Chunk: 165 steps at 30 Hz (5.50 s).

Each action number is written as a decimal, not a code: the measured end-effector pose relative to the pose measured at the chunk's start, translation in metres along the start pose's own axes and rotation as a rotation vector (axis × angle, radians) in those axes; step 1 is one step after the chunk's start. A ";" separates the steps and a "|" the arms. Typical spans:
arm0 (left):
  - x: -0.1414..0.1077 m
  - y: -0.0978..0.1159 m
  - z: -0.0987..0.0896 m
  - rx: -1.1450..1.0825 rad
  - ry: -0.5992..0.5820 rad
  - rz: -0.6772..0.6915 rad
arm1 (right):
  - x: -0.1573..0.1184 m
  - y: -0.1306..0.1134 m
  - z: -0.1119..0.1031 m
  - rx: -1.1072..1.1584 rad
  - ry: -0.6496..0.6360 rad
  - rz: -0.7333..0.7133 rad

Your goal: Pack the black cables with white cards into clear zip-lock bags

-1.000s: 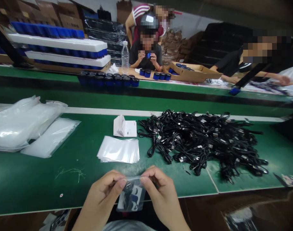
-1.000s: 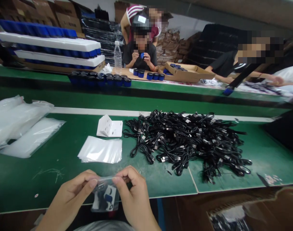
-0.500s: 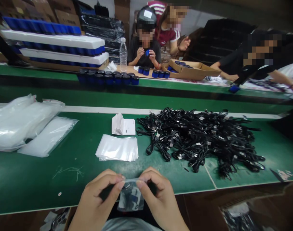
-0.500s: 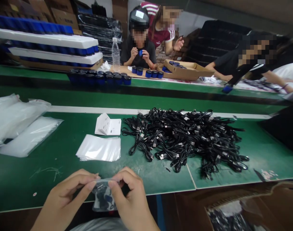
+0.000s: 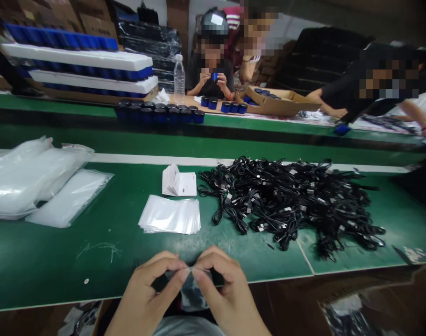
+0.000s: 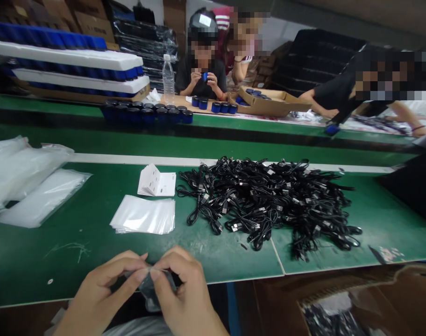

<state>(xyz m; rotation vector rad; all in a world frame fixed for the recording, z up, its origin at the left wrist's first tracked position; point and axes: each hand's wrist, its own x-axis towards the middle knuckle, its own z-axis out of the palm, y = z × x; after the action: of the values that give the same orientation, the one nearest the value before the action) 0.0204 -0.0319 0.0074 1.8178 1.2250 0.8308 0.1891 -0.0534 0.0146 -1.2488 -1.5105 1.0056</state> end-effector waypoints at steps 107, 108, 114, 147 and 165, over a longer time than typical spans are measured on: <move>0.089 0.001 -0.062 0.656 -0.332 -0.230 | 0.048 0.030 0.031 -0.947 -0.181 -0.404; 0.087 0.002 -0.061 0.635 -0.327 -0.242 | 0.044 0.030 0.031 -0.932 -0.129 -0.411; 0.072 -0.003 -0.064 0.369 -0.222 -0.320 | 0.006 0.027 0.026 -0.596 0.163 -0.300; 0.021 -0.029 -0.026 0.659 -0.007 0.052 | 0.068 0.005 -0.004 -0.635 0.023 0.153; 0.058 -0.009 -0.066 0.443 -0.076 0.117 | 0.055 0.003 -0.018 0.082 -0.093 0.359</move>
<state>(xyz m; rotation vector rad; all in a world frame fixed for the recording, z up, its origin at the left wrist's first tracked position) -0.0200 0.0406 0.0369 2.2696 1.3399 0.5746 0.2032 0.0026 0.0241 -1.4624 -1.3240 1.3602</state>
